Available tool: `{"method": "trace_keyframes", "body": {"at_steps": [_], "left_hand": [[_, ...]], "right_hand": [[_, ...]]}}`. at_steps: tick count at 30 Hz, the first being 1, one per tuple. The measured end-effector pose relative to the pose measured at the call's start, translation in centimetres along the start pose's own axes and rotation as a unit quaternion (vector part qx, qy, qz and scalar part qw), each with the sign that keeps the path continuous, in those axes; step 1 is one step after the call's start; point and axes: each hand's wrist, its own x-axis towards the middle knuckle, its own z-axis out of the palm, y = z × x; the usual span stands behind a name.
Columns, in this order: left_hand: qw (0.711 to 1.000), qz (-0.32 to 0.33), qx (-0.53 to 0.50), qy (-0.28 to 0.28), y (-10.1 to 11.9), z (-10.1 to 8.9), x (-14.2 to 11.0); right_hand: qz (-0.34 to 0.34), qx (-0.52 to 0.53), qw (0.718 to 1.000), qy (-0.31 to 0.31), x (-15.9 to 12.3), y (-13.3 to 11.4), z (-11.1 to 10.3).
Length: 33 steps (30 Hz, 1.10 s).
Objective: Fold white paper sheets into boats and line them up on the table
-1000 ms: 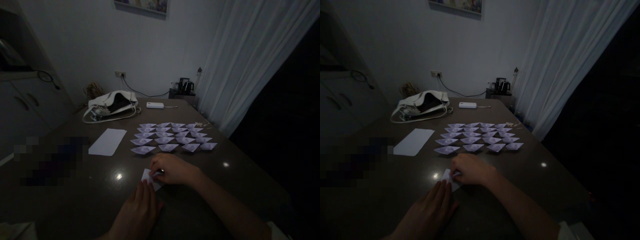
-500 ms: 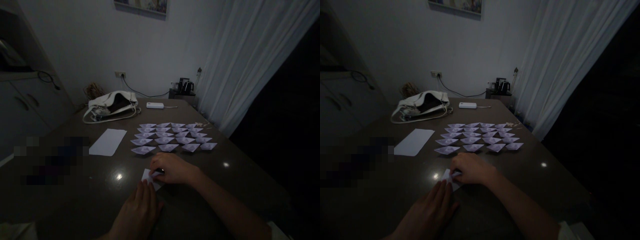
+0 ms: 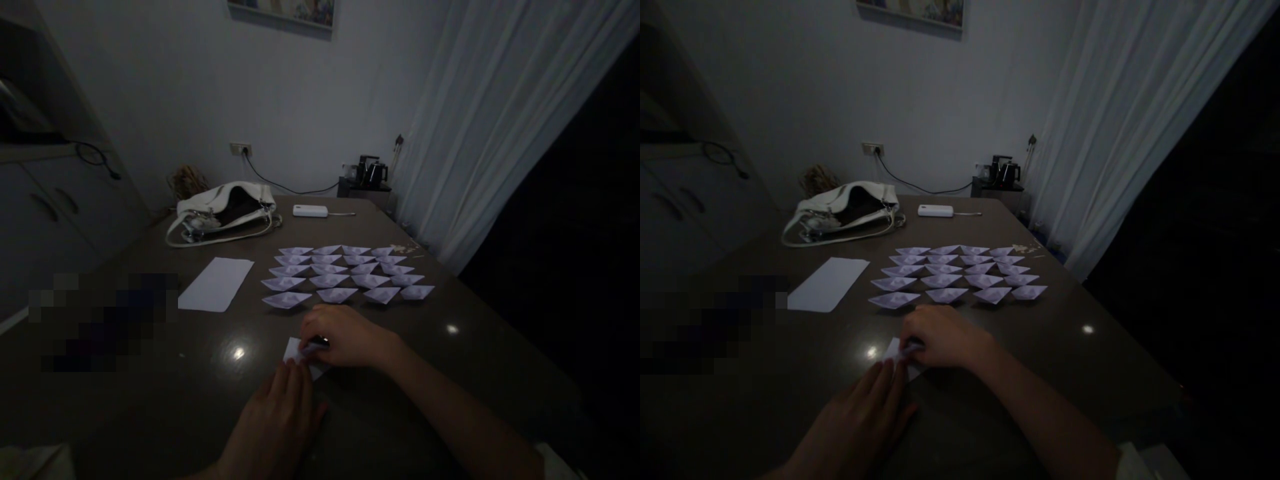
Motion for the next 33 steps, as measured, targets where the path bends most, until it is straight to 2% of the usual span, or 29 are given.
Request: {"method": "trace_keyframes", "body": {"at_steps": [7,12,21,33], "left_hand": [[0.999,-0.021,-0.028,-0.032,0.1,-0.07,0.05],[0.999,-0.028,-0.032,-0.023,0.16,-0.09,0.03],[0.996,-0.04,-0.058,-0.055,0.18,-0.19,0.06],[0.998,-0.017,-0.041,-0.036,0.21,-0.15,0.1]], "right_hand": [[0.006,-0.009,1.0,0.001,0.1,-0.05,-0.11],[0.006,-0.028,1.0,-0.004,0.29,-0.26,0.05],[0.009,-0.052,0.999,-0.014,0.24,-0.69,-0.1],[0.017,-0.05,0.998,-0.025,0.25,-0.71,0.01]]}}
